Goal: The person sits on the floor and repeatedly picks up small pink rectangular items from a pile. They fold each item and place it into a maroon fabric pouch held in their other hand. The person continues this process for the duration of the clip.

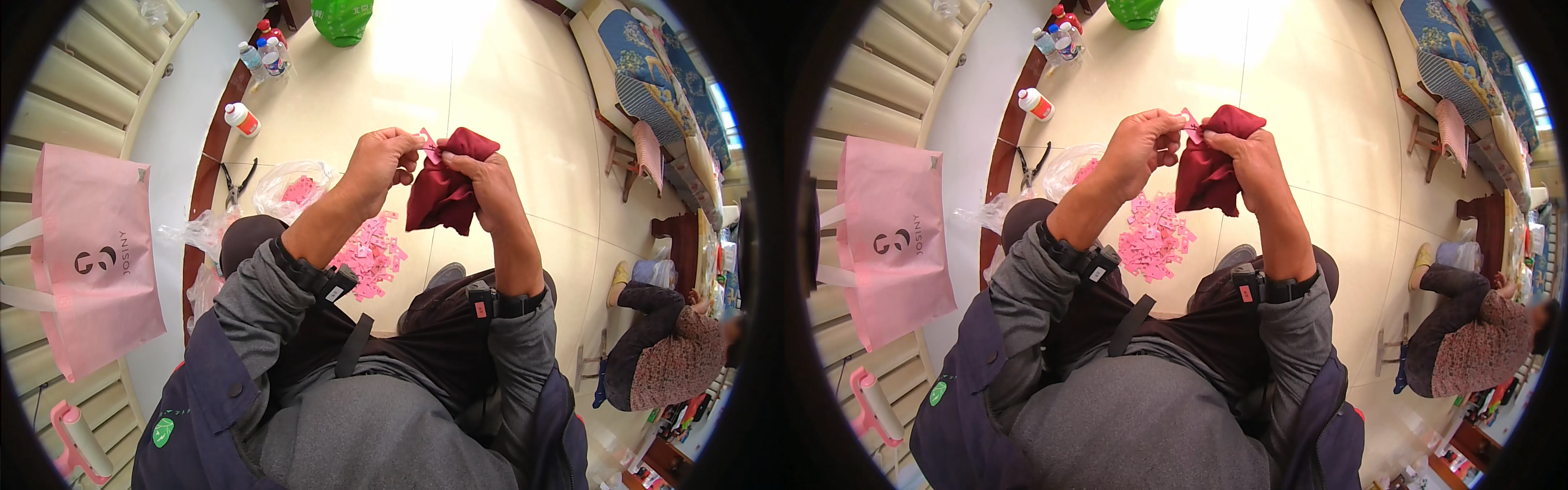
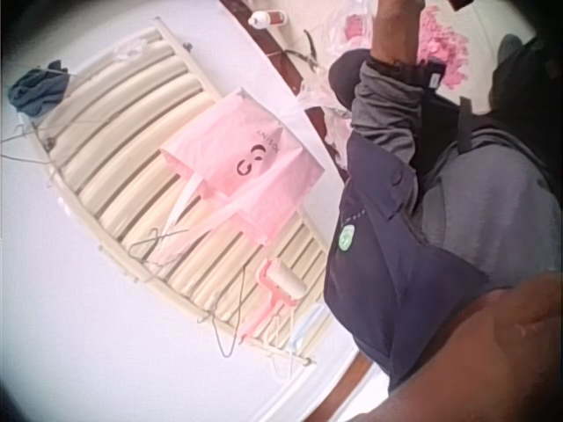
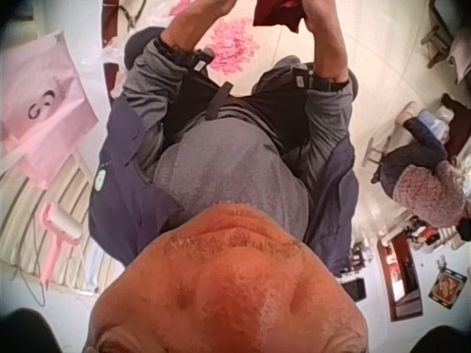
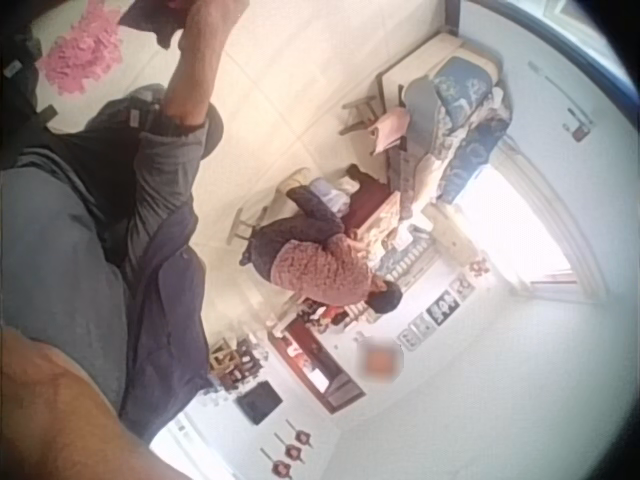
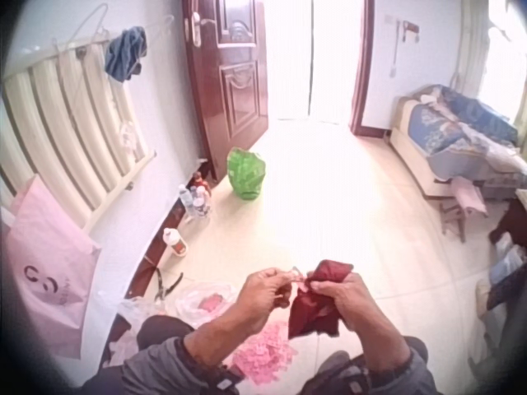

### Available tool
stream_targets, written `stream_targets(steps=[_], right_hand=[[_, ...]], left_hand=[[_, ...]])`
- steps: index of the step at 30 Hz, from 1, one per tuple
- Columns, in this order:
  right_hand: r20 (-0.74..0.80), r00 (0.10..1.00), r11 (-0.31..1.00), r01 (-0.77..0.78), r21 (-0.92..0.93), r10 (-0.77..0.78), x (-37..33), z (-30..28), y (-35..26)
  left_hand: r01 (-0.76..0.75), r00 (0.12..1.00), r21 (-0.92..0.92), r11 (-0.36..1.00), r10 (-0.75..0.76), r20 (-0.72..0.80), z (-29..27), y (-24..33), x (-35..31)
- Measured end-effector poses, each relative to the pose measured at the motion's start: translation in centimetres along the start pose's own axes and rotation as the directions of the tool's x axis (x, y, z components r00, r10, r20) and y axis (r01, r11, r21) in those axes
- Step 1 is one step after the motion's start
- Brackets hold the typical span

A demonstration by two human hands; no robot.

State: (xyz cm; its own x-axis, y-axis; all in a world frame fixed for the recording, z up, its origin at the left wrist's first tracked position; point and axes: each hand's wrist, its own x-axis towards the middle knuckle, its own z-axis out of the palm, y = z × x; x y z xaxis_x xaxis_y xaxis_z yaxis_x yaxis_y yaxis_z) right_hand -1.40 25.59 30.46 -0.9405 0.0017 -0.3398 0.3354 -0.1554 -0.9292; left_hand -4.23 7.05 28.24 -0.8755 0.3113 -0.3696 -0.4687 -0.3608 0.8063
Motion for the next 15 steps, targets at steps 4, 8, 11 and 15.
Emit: stream_targets(steps=[4, 8, 11, 15], right_hand=[[-0.112, 0.99, 0.996, 0.087, -0.007, -0.087, -0.4, -0.4, -0.7], [0.02, 0.997, 0.993, 0.079, 0.086, -0.081, -0.4, -0.2, -0.4], [-0.025, 0.989, 0.989, 0.148, 0.028, -0.147, 0.1, 0.8, 0.5], [-0.146, 0.978, 0.988, 0.151, -0.019, -0.152, 0.3, 0.4, 0.4]], left_hand=[[0.022, 0.999, 0.073, 0.997, -0.025, 0.033, -0.3, 0.5, -0.4], [0.028, 0.994, 0.201, 0.979, -0.048, 0.097, 0.1, 0.5, -0.7], [0.029, 0.99, 0.251, 0.968, -0.061, 0.123, 0.3, 0.3, -0.7], [0.011, 0.987, 0.144, 0.99, -0.034, 0.159, 0.1, 0.0, -0.7]])
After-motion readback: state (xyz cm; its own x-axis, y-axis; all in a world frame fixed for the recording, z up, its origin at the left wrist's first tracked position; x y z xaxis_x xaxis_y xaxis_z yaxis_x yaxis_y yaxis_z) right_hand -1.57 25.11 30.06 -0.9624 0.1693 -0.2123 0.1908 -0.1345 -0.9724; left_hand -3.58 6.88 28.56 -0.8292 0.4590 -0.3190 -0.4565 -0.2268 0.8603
